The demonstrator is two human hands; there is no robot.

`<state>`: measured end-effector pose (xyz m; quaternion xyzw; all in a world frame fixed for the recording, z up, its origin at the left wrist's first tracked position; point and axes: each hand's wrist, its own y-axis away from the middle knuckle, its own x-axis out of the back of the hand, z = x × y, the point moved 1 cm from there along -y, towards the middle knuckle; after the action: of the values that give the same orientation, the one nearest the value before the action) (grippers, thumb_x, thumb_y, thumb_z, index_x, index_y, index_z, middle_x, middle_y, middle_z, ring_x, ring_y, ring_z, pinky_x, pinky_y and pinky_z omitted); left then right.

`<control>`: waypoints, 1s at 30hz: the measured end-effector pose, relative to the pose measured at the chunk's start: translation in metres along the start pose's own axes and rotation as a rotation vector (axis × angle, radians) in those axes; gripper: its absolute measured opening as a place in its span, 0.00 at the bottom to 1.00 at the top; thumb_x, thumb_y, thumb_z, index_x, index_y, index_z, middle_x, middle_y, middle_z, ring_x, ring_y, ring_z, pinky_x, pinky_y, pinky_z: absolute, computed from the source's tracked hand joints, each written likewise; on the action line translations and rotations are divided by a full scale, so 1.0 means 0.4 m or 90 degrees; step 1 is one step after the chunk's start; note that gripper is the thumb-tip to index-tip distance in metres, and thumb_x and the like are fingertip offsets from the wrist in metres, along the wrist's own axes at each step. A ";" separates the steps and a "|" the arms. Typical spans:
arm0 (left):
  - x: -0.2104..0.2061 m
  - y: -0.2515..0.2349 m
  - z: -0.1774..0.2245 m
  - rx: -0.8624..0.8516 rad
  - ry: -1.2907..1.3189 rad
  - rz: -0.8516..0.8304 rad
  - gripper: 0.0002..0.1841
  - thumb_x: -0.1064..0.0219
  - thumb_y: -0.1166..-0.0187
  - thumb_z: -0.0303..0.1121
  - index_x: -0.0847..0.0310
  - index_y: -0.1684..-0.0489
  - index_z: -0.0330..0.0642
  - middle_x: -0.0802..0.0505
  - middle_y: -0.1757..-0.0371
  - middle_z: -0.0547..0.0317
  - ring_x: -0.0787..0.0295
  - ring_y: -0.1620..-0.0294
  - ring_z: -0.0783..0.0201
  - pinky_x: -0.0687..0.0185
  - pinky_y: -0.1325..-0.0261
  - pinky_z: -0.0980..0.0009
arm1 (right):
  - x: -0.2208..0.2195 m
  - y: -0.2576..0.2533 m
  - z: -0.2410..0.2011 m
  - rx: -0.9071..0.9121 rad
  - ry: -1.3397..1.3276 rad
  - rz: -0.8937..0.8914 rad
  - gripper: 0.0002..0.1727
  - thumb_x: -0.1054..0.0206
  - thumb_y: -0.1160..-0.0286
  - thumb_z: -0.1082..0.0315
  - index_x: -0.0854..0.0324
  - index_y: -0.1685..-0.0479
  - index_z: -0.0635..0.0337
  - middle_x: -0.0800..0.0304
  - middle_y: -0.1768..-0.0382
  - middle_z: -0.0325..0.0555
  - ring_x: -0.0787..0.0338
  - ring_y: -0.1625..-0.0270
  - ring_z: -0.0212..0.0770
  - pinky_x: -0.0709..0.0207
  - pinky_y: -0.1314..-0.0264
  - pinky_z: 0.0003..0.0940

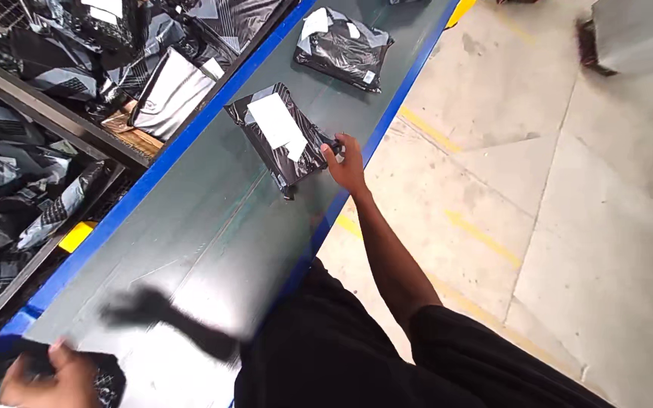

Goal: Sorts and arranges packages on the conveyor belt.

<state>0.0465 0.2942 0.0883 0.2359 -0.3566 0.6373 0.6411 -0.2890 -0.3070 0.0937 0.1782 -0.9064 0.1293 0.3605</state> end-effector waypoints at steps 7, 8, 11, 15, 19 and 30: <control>-0.581 0.184 0.531 0.112 0.487 -0.632 0.42 0.38 0.15 0.56 0.46 0.10 0.35 0.27 0.15 0.44 0.27 0.17 0.57 0.25 0.17 0.54 | -0.190 0.195 -0.107 -0.119 -0.161 -0.237 0.43 0.25 0.33 0.35 0.24 0.26 0.56 0.09 0.42 0.47 0.09 0.41 0.39 0.14 0.34 0.46; -0.592 0.204 0.547 0.126 0.495 -0.651 0.42 0.38 0.16 0.58 0.43 0.11 0.37 0.22 0.18 0.48 0.23 0.20 0.60 0.23 0.19 0.57 | -0.211 0.262 -0.130 -0.138 -0.188 -0.256 0.48 0.23 0.37 0.35 0.28 0.20 0.57 0.12 0.37 0.50 0.11 0.36 0.42 0.14 0.31 0.47; -0.484 0.247 0.481 0.163 0.508 -0.667 0.46 0.26 0.26 0.51 0.46 0.10 0.41 0.19 0.22 0.50 0.19 0.25 0.60 0.19 0.24 0.58 | -0.233 0.441 -0.189 -0.230 -0.238 -0.333 0.60 0.20 0.45 0.31 0.38 0.10 0.53 0.31 0.19 0.64 0.29 0.18 0.57 0.29 0.18 0.57; -0.324 0.266 0.422 0.243 0.573 -0.602 0.49 0.19 0.37 0.43 0.46 0.14 0.45 0.14 0.33 0.44 0.10 0.41 0.50 0.08 0.44 0.48 | -0.211 0.471 -0.305 -0.199 -0.448 -0.379 0.57 0.16 0.38 0.47 0.45 0.07 0.52 0.34 0.15 0.53 0.26 0.17 0.42 0.23 0.19 0.42; -0.420 -0.116 0.698 -0.114 0.758 -0.562 0.52 0.27 0.27 0.59 0.60 0.04 0.64 0.31 0.12 0.55 0.27 0.19 0.49 0.20 0.27 0.41 | -0.184 0.019 -0.512 0.103 -0.625 -0.159 0.48 0.24 0.27 0.63 0.46 0.06 0.58 0.49 0.07 0.55 0.36 0.09 0.50 0.24 0.15 0.53; -0.840 -0.074 0.881 0.018 0.299 -0.620 0.57 0.32 0.27 0.66 0.58 0.06 0.36 0.36 0.11 0.35 0.30 0.15 0.46 0.23 0.23 0.45 | -0.083 -0.320 0.154 -0.076 0.103 -0.073 0.54 0.41 0.28 0.26 0.39 0.10 0.59 0.42 0.10 0.63 0.39 0.10 0.64 0.45 0.11 0.66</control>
<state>0.0429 -0.1928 0.0616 0.2337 -0.0445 0.3068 0.9215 -0.2507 -0.4373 0.0407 0.1972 -0.8687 0.0680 0.4493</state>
